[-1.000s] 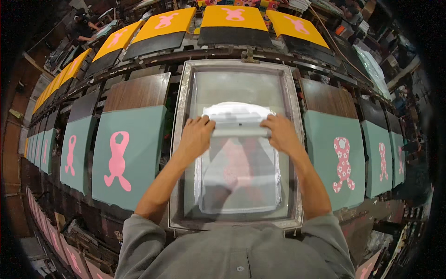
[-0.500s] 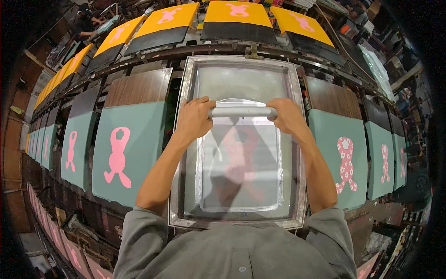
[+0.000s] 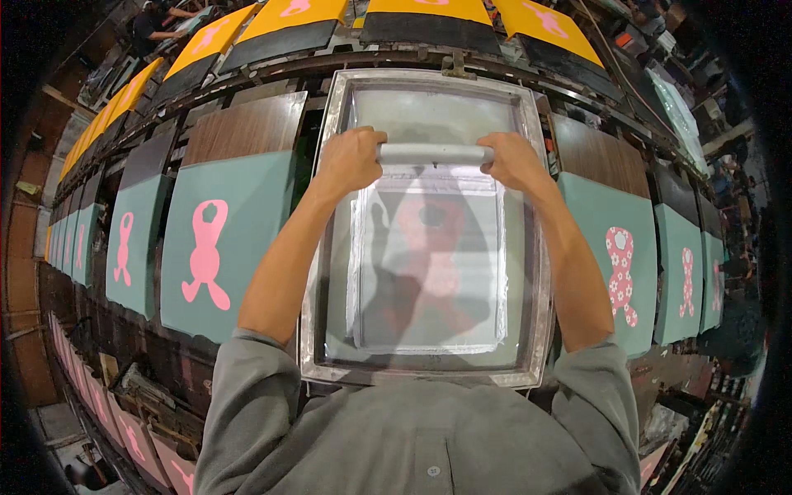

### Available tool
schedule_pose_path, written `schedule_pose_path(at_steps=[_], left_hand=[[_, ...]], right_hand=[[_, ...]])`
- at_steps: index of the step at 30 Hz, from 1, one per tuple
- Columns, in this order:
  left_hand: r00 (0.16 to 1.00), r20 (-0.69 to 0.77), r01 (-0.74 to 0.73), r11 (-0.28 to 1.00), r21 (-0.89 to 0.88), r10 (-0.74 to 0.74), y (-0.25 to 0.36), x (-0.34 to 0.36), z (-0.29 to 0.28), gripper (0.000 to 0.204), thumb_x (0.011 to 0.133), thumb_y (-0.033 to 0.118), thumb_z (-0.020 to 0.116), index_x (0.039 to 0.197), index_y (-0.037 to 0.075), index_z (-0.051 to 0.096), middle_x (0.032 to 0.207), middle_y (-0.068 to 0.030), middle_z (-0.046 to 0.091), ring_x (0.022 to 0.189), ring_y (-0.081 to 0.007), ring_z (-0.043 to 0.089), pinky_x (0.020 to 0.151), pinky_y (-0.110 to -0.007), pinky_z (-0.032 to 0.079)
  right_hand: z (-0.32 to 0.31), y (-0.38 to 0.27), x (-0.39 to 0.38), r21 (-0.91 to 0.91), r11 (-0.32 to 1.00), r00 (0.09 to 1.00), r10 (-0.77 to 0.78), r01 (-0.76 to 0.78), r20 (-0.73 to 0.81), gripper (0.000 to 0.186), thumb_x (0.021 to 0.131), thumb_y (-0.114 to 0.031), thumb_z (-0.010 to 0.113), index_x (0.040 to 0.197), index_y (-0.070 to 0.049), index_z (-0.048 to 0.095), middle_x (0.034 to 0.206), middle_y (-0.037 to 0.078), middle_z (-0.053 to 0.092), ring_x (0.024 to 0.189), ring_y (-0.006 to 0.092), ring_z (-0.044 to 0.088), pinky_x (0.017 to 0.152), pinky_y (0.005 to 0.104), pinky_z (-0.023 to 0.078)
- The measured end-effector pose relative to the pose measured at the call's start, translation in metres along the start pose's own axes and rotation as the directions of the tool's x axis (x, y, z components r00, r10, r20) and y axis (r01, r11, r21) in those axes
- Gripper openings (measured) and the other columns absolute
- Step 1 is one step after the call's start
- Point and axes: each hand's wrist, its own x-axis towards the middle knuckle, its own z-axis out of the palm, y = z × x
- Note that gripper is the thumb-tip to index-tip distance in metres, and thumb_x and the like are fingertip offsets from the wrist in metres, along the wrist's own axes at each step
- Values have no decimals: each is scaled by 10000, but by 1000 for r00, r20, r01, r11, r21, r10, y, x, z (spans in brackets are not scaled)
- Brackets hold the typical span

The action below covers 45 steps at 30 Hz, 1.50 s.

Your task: Manually applying white ink using a squeegee over a bunny stencil on multiple green fabric panels.

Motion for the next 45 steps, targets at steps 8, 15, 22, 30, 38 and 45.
schedule_pose_path(at_steps=[8, 15, 22, 30, 38, 45], left_hand=[[998, 61, 35, 999, -19, -34, 15, -21, -6, 349, 709, 37, 637, 1042, 61, 737, 997, -174, 694, 950, -396, 665, 826, -484, 534], [996, 87, 32, 995, -89, -24, 58, -112, -21, 316, 647, 8, 673, 957, 43, 721, 885, -153, 657, 881, -394, 648, 785, -483, 523], [981, 183, 81, 991, -102, -61, 111, -227, -39, 225, 647, 2, 650, 858, 81, 647, 861, -93, 572, 821, -312, 596, 729, -434, 430], [977, 210, 67, 988, -143, -35, 119, -239, -59, 266, 624, 29, 697, 881, 95, 669, 867, -73, 607, 837, -298, 621, 751, -418, 428], [999, 33, 17, 999, -31, -16, 42, -81, -29, 322, 678, 64, 657, 988, 76, 740, 940, -134, 694, 913, -366, 673, 800, -484, 521], [994, 36, 104, 993, -61, -102, 15, -11, -3, 393, 671, 8, 605, 1025, 74, 762, 970, -161, 715, 893, -397, 684, 780, -480, 554]], right_hand=[[0, -1, -20, 0, 1000, 998, 1, -1, 70, 365, 705, -119, 810, 1058, -59, 740, 956, 200, 722, 939, 420, 667, 847, 473, 522], [17, -35, -117, 98, 995, 997, -22, 14, 76, 342, 671, -69, 781, 1010, -63, 734, 973, 159, 697, 952, 402, 642, 848, 477, 509], [20, -91, -237, 198, 980, 994, -4, -17, 109, 454, 559, 4, 691, 1008, -58, 708, 970, 117, 666, 938, 375, 619, 810, 470, 503], [15, -95, -253, 221, 975, 995, -41, 19, 94, 306, 644, -34, 721, 948, -64, 733, 859, 123, 673, 852, 367, 638, 768, 457, 520], [-6, -34, -92, 70, 997, 998, -43, 46, -39, 338, 708, -98, 793, 1033, -29, 734, 972, 186, 713, 925, 401, 665, 827, 450, 521], [-5, -2, -14, 50, 997, 992, 49, -55, 113, 384, 685, -110, 824, 1053, -42, 735, 1003, 180, 720, 940, 405, 664, 831, 450, 522]])
